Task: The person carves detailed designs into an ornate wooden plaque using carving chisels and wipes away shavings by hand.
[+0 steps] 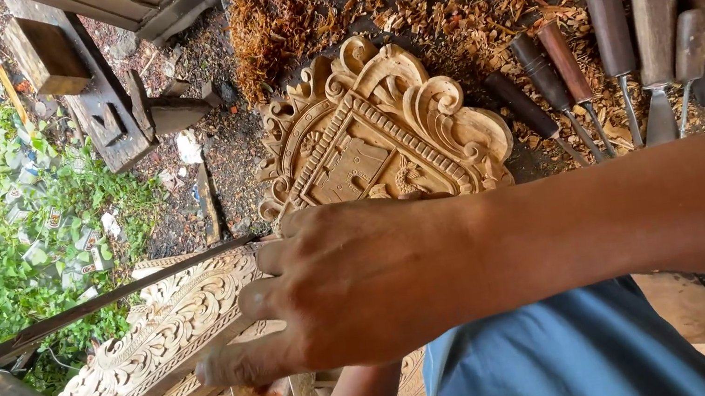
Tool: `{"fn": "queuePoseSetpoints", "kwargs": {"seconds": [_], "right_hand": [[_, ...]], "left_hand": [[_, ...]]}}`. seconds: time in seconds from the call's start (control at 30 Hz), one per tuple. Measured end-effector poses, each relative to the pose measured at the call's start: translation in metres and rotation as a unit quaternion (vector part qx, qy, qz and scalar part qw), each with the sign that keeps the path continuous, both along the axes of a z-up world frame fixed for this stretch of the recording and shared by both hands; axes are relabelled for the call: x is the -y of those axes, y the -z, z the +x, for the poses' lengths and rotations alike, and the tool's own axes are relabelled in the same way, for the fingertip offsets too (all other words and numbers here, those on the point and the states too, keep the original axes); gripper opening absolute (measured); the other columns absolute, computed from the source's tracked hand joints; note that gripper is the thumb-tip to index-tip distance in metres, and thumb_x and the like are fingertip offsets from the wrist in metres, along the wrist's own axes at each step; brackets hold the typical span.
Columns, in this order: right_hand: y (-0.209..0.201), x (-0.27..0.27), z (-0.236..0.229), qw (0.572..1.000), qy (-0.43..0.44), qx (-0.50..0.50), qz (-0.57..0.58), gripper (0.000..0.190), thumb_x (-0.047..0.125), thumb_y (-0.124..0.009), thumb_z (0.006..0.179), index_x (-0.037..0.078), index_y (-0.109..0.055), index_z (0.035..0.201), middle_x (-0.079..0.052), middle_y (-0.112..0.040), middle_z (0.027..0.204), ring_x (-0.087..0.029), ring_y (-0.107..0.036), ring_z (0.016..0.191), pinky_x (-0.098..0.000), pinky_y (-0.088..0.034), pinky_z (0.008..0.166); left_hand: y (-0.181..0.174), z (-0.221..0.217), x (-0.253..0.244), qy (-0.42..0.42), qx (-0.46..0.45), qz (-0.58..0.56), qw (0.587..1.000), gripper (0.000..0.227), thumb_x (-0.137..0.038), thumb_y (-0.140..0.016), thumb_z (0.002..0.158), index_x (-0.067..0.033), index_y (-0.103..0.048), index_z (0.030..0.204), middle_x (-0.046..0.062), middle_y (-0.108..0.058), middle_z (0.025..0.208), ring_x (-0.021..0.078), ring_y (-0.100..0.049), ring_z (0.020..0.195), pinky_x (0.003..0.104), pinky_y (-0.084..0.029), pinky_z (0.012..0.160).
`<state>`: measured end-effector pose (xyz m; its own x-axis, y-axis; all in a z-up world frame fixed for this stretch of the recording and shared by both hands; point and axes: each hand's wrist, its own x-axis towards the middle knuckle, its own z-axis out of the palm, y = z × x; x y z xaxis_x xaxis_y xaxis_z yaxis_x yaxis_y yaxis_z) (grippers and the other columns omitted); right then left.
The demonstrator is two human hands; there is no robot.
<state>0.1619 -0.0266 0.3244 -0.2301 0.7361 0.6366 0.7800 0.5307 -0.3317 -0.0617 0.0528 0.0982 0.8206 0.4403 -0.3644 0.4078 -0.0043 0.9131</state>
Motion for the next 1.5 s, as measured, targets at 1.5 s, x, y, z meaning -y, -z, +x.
{"fn": "queuePoseSetpoints", "kwargs": {"seconds": [1.5], "right_hand": [[0.039, -0.015, -0.011, 0.994, -0.052, -0.081, -0.054, 0.071, 0.023, -0.063, 0.103, 0.031, -0.024, 0.162, -0.007, -0.062, 0.081, -0.014, -0.053, 0.052, -0.0327, -0.046, 0.042]], "left_hand": [[0.009, 0.010, 0.015, -0.013, -0.002, 0.002, 1.000, 0.031, -0.017, -0.066, 0.096, -0.0073, -0.047, 0.119, 0.014, -0.071, 0.104, 0.0192, -0.071, 0.094, 0.033, -0.060, 0.082]]}}
